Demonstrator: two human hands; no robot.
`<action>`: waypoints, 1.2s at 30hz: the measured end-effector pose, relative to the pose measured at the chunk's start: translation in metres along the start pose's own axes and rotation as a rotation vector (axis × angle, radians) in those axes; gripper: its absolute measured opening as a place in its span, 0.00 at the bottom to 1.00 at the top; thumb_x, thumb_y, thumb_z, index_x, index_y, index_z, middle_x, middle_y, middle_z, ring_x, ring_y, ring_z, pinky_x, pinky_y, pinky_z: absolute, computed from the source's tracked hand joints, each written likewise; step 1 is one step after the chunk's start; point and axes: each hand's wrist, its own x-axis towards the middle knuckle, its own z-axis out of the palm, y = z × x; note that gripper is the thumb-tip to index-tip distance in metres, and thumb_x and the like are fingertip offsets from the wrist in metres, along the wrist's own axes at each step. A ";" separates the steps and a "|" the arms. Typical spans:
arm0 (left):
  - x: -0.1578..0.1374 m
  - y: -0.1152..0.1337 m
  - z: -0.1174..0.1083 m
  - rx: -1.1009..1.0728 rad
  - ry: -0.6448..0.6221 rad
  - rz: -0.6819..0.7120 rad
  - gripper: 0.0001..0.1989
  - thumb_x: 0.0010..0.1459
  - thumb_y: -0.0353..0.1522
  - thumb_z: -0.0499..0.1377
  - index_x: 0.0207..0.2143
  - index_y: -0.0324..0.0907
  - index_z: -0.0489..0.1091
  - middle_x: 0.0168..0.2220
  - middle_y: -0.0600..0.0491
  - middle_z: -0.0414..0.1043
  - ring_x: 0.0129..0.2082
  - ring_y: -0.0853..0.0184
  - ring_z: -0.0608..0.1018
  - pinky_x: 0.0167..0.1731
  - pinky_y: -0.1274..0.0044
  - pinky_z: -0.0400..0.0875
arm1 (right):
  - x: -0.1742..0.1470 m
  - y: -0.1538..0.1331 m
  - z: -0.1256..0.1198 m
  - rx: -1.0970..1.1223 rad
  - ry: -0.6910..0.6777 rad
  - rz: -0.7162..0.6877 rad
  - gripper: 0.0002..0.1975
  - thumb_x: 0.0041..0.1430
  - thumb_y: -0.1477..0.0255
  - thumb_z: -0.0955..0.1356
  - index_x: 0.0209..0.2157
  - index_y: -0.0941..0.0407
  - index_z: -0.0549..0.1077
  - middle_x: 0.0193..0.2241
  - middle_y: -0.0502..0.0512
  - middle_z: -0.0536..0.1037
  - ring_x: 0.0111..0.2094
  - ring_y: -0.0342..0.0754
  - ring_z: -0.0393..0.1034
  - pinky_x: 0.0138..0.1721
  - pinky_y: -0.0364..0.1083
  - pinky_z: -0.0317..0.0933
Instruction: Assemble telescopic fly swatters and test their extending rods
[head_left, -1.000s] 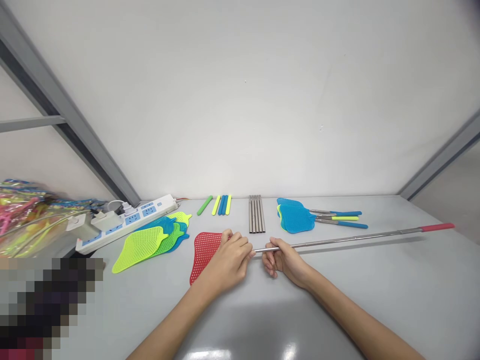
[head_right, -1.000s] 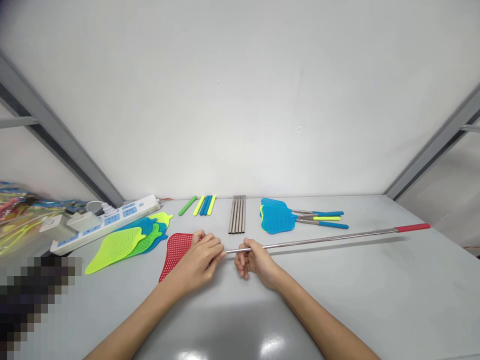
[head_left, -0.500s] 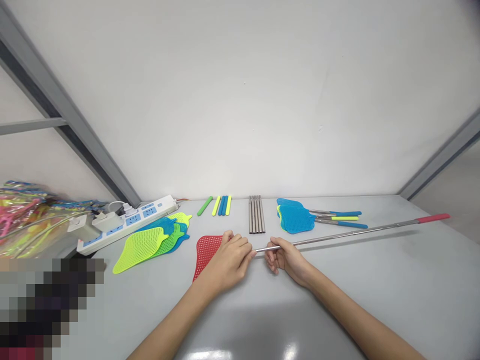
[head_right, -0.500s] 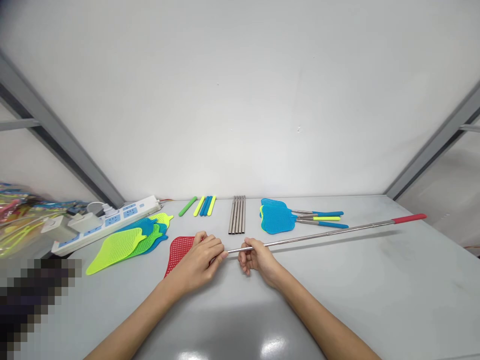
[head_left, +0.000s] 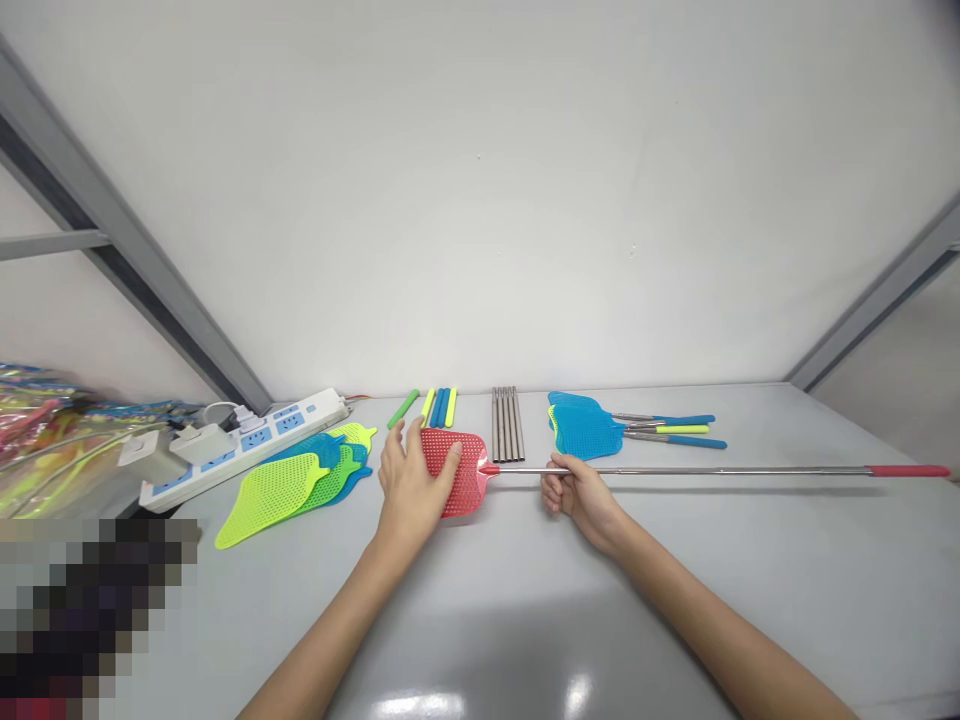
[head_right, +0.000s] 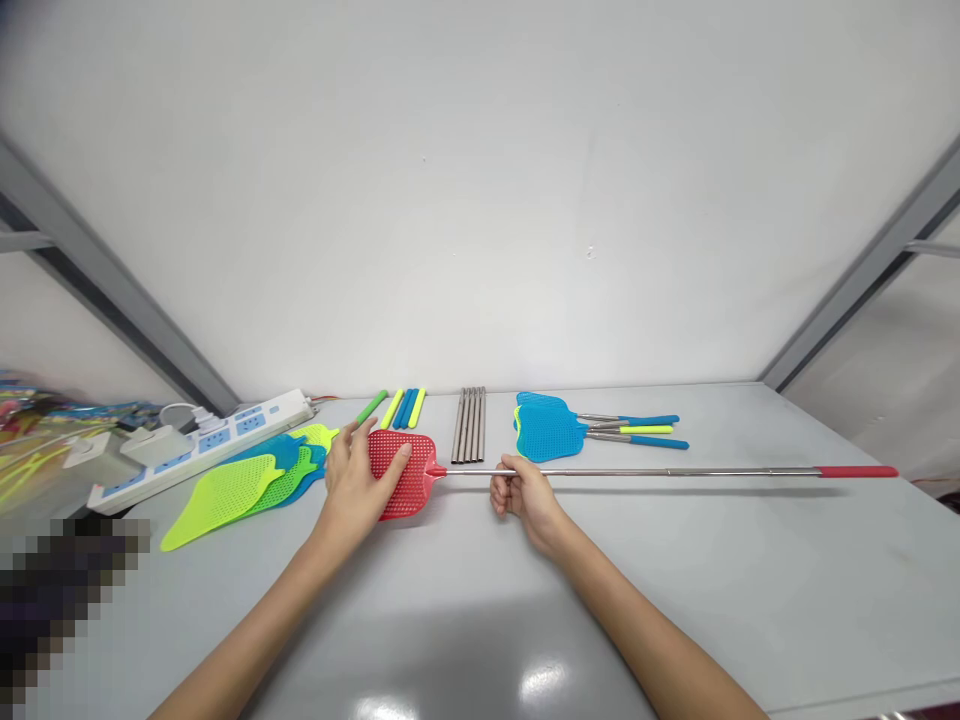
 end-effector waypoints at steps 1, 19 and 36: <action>0.001 -0.002 0.001 -0.023 -0.038 -0.058 0.28 0.50 0.45 0.47 0.51 0.40 0.52 0.49 0.41 0.54 0.51 0.57 0.59 0.46 0.64 0.56 | 0.000 0.000 0.000 0.000 -0.002 -0.003 0.18 0.51 0.66 0.57 0.11 0.57 0.57 0.11 0.47 0.57 0.14 0.40 0.54 0.20 0.42 0.47; -0.005 -0.008 0.008 -0.028 -0.314 -0.167 0.27 0.50 0.50 0.40 0.46 0.43 0.56 0.32 0.48 0.69 0.33 0.59 0.72 0.30 0.72 0.63 | -0.001 0.005 -0.007 0.025 -0.174 0.109 0.19 0.52 0.60 0.56 0.14 0.57 0.55 0.13 0.48 0.58 0.15 0.41 0.57 0.13 0.40 0.42; -0.012 0.002 0.006 -0.039 -0.245 -0.183 0.28 0.51 0.49 0.41 0.48 0.43 0.54 0.37 0.47 0.67 0.38 0.57 0.70 0.34 0.70 0.62 | -0.001 0.009 -0.005 0.025 -0.218 0.083 0.20 0.53 0.59 0.54 0.15 0.57 0.56 0.14 0.49 0.60 0.17 0.42 0.58 0.19 0.42 0.48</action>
